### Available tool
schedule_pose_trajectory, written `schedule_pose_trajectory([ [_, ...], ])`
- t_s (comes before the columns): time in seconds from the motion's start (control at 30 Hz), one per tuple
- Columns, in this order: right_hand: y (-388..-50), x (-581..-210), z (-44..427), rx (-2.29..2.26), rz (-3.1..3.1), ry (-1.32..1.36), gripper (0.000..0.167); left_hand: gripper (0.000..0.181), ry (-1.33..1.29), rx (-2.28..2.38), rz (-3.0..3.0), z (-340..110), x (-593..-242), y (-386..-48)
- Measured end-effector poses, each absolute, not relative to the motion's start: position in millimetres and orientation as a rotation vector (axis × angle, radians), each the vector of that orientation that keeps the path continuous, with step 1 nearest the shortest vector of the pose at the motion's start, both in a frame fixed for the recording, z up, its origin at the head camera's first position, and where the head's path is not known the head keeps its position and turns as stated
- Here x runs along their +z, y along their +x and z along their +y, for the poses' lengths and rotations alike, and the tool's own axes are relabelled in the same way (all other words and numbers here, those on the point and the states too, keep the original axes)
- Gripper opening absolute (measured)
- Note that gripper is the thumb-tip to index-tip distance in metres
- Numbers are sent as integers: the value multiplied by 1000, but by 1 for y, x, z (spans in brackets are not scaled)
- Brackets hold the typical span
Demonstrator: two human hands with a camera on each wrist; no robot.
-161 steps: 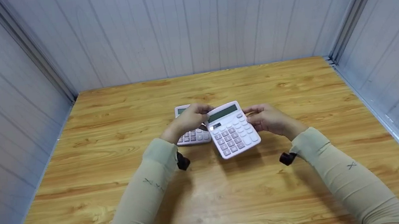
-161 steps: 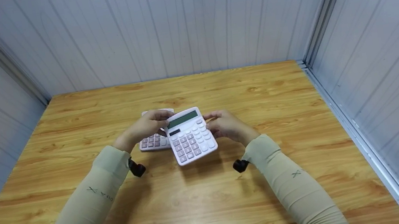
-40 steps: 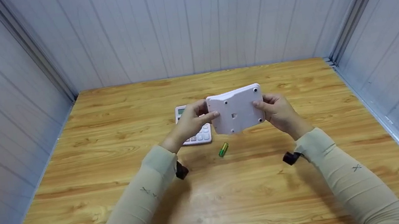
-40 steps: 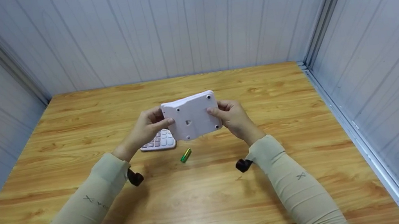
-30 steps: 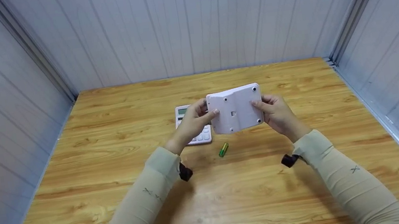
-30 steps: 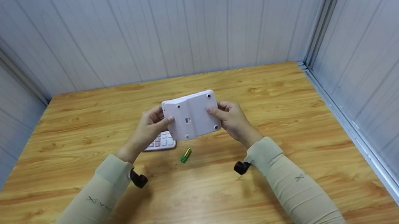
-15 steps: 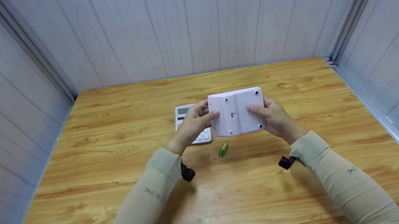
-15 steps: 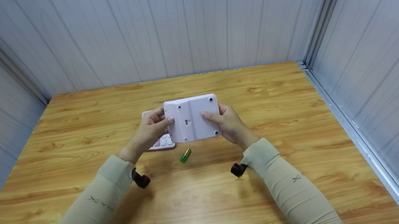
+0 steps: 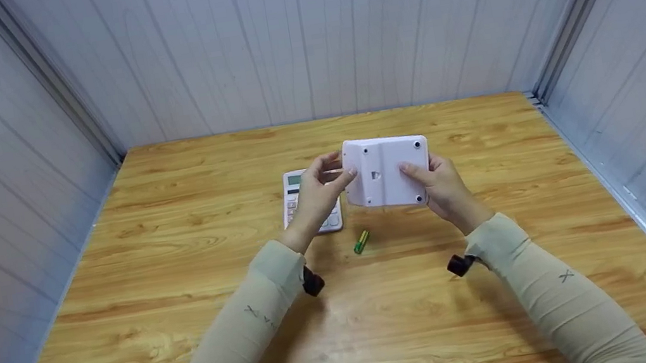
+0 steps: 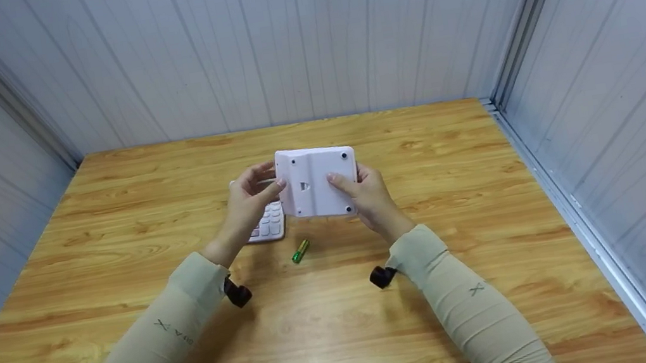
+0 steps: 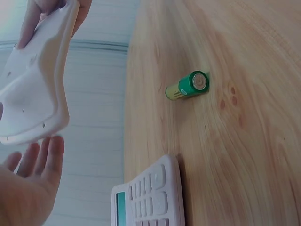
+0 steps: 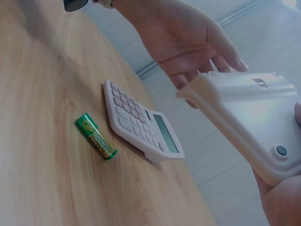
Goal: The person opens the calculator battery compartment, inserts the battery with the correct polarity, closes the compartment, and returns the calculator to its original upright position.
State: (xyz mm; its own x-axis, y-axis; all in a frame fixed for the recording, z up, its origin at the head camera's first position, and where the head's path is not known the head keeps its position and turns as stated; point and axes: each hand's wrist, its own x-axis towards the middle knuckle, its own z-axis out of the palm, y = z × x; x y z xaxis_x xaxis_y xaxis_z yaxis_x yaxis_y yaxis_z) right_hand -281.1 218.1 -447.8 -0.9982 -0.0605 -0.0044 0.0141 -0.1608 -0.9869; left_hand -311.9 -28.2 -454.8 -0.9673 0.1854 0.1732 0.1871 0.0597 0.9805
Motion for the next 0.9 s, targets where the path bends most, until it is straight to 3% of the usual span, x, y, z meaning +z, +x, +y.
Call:
schedule_pose_trajectory([
  [0.43,-277,-445,207,-2346,2279,5,39,44,-414,-1796,-2190,-6,-452,-299],
  [0.9,-270,-449,194,-2345,2443,-58,34,51,-423,-1734,-2236,7,-452,-294],
])
